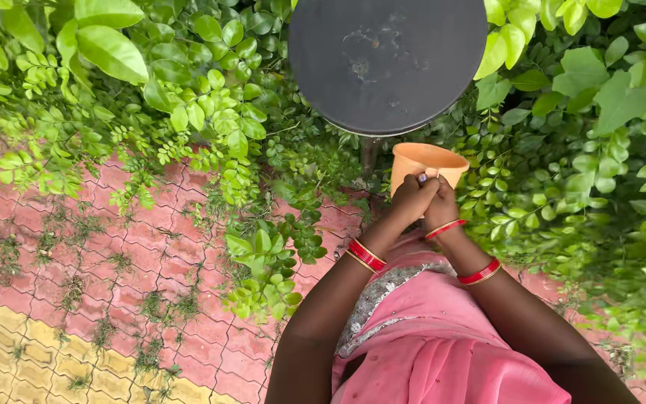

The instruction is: The person picks green leaves from a bush by hand and puts them into a small orange container.

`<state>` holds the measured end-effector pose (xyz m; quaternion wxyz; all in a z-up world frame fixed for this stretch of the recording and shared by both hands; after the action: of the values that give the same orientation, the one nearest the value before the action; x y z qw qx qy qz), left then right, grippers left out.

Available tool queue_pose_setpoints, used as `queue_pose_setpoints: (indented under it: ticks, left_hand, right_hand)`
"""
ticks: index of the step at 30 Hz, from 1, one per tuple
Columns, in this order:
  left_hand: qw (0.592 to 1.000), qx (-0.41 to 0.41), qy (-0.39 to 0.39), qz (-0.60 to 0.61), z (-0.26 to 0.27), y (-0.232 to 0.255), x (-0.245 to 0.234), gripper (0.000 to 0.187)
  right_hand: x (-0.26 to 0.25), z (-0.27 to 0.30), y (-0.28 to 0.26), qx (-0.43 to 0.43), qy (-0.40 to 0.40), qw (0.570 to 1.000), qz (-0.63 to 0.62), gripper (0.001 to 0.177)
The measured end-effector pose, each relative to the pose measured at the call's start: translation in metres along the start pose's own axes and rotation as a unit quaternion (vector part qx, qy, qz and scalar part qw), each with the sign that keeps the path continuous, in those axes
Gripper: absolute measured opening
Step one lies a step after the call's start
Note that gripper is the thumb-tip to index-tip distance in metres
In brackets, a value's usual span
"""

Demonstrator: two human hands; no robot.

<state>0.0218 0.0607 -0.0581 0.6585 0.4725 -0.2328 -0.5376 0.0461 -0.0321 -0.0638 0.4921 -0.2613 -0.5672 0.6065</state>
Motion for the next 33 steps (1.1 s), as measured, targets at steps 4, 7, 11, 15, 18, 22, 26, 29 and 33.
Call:
queue_pose_setpoints:
  ticks: [4, 7, 11, 15, 18, 22, 26, 29, 33]
  left_hand:
    - [0.999, -0.029, -0.033, 0.003, 0.019, -0.032, -0.045, 0.073]
    - [0.998, -0.058, -0.034, -0.011, 0.026, -0.052, -0.087, 0.074]
    - [0.999, -0.029, 0.006, -0.014, 0.032, -0.062, -0.141, 0.08]
    - [0.999, -0.037, 0.027, 0.022, 0.032, -0.058, -0.185, 0.074]
    - [0.997, -0.05, 0.038, 0.035, 0.032, -0.053, -0.219, 0.078]
    - [0.997, -0.055, 0.046, 0.036, 0.021, -0.054, -0.263, 0.078]
    - [0.998, -0.03, 0.054, -0.008, -0.02, -0.068, -0.31, 0.083]
    - [0.999, -0.022, 0.044, 0.012, -0.062, -0.093, -0.35, 0.074]
    - [0.962, 0.172, 0.001, -0.211, -0.102, -0.07, -0.385, 0.058]
  right_hand:
    - [0.043, 0.02, 0.038, 0.037, 0.04, 0.998, 0.013, 0.006]
    - [0.082, 0.026, 0.053, 0.036, 0.012, 0.999, 0.009, 0.007]
    - [0.136, 0.025, 0.058, 0.054, -0.024, 0.997, 0.046, 0.008]
    - [0.178, 0.014, 0.056, 0.038, -0.023, 0.995, 0.085, 0.017]
    - [0.215, 0.001, 0.059, 0.042, -0.074, 0.996, 0.041, 0.017]
    - [0.252, -0.02, 0.072, 0.056, -0.059, 0.996, 0.025, 0.015]
    - [0.297, -0.057, 0.103, 0.064, -0.077, 0.995, -0.025, 0.013]
    - [0.338, -0.1, 0.123, -0.021, -0.12, 0.992, -0.013, 0.014]
    - [0.376, -0.149, 0.161, -0.015, -0.088, 0.996, -0.011, 0.018]
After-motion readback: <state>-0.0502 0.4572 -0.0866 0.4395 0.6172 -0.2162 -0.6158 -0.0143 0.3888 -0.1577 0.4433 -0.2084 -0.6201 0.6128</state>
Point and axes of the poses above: each hand's wrist, its own z-axis away from the middle knuckle, its own x-axis out of the palm, y = z × x, the point moved 8 cm from there along -z, towards the middle knuckle, and after that the axes turned 6 degrees about z, right-handed, at the moved point
